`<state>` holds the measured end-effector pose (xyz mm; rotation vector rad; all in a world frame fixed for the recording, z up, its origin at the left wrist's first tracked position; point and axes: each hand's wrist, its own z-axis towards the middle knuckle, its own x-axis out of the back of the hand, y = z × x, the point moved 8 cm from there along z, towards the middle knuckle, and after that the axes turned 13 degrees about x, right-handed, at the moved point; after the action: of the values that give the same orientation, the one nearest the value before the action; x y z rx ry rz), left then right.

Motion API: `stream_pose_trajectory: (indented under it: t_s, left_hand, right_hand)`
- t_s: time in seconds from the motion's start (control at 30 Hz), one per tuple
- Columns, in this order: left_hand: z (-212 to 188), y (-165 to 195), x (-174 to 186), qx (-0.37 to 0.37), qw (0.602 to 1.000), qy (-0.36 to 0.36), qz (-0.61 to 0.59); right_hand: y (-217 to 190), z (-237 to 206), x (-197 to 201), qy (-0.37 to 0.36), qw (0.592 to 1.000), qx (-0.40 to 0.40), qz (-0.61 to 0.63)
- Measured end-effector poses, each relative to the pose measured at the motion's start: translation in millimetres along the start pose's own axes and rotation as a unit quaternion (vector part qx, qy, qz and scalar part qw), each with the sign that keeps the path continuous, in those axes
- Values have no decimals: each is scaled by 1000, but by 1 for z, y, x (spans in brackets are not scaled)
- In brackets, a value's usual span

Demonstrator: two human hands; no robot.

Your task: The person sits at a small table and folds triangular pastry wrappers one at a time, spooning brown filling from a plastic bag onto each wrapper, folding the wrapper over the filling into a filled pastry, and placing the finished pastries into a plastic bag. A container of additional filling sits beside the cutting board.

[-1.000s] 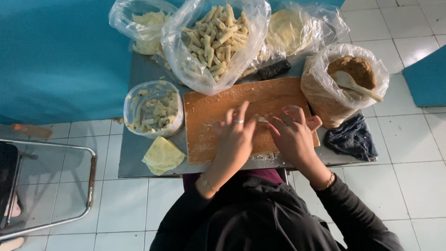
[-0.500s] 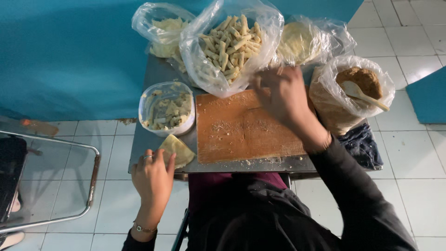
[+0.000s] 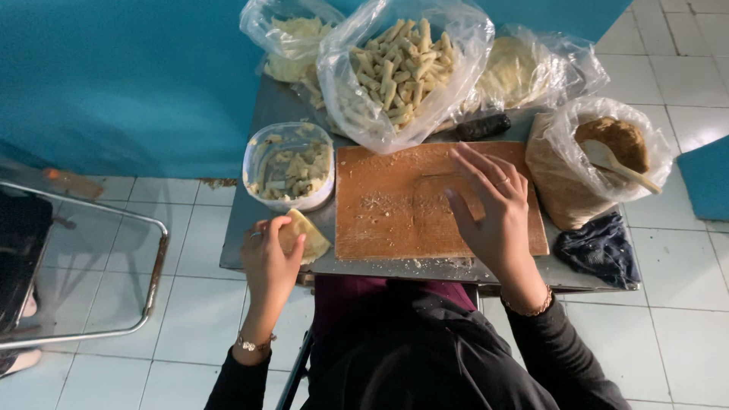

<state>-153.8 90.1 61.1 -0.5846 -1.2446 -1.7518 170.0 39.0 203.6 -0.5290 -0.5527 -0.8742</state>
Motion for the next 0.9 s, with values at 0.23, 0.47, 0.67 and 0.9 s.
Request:
stream_pose_trajectory:
  t_s: [0.23, 0.47, 0.67, 0.9]
  left_hand:
    - [9, -11, -5, 19, 998, -31, -51]
    - [7, 2, 34, 94, 979, -40, -174]
    - [6, 67, 13, 125, 864, -187, -450]
    - [-20, 149, -48, 159, 618, -365, -678]
  right_hand:
    - [-6, -12, -15, 2, 999, -14, 44]
    - [-32, -13, -30, -4, 995, 40, 92]
    - [-78, -17, -34, -11, 965, 126, 229]
    - [-42, -28, -4, 67, 990, 9, 125]
